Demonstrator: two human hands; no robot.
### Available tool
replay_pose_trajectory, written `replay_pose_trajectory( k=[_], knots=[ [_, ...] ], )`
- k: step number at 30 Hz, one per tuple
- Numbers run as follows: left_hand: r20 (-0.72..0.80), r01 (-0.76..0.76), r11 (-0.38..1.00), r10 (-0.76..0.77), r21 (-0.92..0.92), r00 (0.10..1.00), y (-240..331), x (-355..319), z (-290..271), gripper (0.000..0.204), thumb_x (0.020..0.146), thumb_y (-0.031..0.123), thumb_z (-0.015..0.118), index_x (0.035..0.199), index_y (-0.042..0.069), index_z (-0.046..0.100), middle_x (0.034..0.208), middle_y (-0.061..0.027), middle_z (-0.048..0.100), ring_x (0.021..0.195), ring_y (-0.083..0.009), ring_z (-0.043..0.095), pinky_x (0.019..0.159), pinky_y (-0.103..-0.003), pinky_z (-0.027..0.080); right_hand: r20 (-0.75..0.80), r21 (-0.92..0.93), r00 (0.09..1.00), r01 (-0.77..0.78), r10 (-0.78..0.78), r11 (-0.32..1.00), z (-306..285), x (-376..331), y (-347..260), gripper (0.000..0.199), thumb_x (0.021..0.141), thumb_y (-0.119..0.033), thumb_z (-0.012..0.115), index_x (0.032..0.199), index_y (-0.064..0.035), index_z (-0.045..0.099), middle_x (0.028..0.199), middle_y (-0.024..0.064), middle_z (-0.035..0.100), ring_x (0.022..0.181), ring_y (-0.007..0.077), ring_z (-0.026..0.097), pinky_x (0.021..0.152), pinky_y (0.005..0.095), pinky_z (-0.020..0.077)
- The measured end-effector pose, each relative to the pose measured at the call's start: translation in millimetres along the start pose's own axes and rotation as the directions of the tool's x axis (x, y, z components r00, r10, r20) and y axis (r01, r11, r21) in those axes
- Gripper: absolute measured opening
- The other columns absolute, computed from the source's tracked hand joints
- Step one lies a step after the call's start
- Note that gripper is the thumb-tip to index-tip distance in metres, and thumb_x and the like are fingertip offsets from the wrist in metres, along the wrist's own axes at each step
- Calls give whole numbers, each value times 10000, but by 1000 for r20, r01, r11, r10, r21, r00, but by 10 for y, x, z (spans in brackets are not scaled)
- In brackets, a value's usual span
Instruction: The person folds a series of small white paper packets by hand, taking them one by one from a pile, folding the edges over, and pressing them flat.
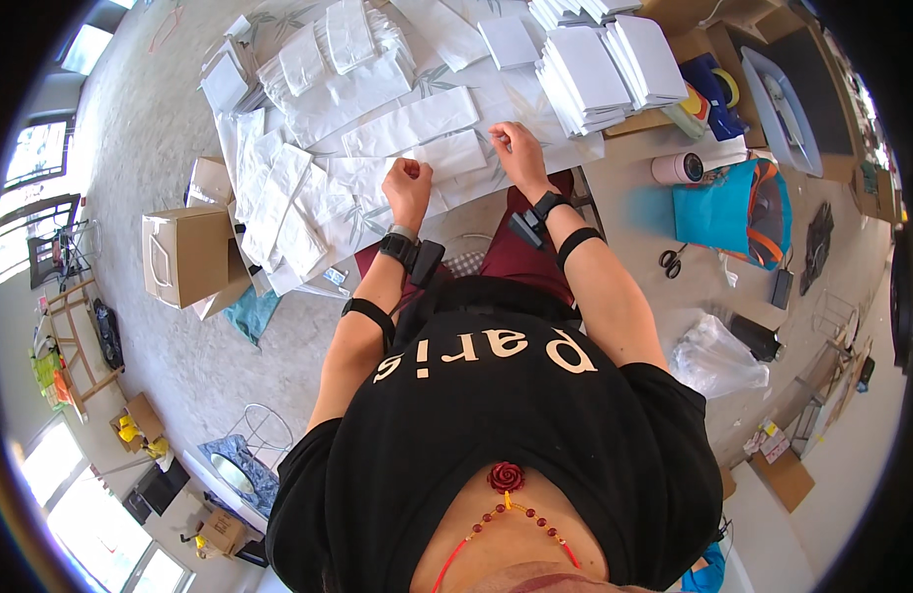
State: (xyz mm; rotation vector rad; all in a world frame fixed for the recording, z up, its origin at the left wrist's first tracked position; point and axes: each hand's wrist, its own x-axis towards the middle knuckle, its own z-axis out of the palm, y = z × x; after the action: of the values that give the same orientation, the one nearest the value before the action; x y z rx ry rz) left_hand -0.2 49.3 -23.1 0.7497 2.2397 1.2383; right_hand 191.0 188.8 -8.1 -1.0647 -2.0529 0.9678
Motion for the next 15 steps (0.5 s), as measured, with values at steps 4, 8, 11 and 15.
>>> replay_pose_trajectory(
  k=[4, 8, 11, 15],
  knots=[
    [-7, -2, 1000, 2, -5, 1000, 12, -6, 0, 211, 820, 182, 739, 817, -18, 672, 735, -131, 708, 660, -250, 690, 672, -374, 548, 5, 9, 1000, 10, -10, 1000, 7, 15, -1, 186, 909, -36, 707, 1093, -58, 694, 1004, 101, 693, 861, 242, 671, 768, 354, 554],
    [-9, 7, 1000, -8, -28, 1000, 97, -42, -10, 204, 826, 165, 730, 818, -27, 661, 726, -130, 702, 617, -230, 685, 622, -361, 554, 42, 25, 999, -11, 10, 1000, -10, 29, -24, 178, 908, -42, 706, 1084, -61, 690, 1015, 113, 677, 921, 272, 678, 801, 373, 565],
    [0, 11, 999, -11, -53, 1000, 142, -61, -29, 199, 835, 146, 722, 833, -39, 649, 725, -129, 696, 587, -211, 681, 575, -347, 561, 50, 19, 999, -1, 0, 1000, 1, 48, -26, 182, 906, -44, 712, 1085, -75, 697, 1009, 109, 677, 919, 270, 680, 796, 369, 565],
    [19, 33, 996, -31, -79, 999, 242, -92, -51, 185, 847, 120, 713, 849, -48, 637, 724, -123, 687, 569, -192, 679, 532, -328, 564, 54, 2, 999, 2, -2, 1000, 4, 55, -11, 181, 902, -48, 720, 1078, -86, 706, 996, 104, 679, 905, 269, 682, 787, 365, 563]
  ],
)
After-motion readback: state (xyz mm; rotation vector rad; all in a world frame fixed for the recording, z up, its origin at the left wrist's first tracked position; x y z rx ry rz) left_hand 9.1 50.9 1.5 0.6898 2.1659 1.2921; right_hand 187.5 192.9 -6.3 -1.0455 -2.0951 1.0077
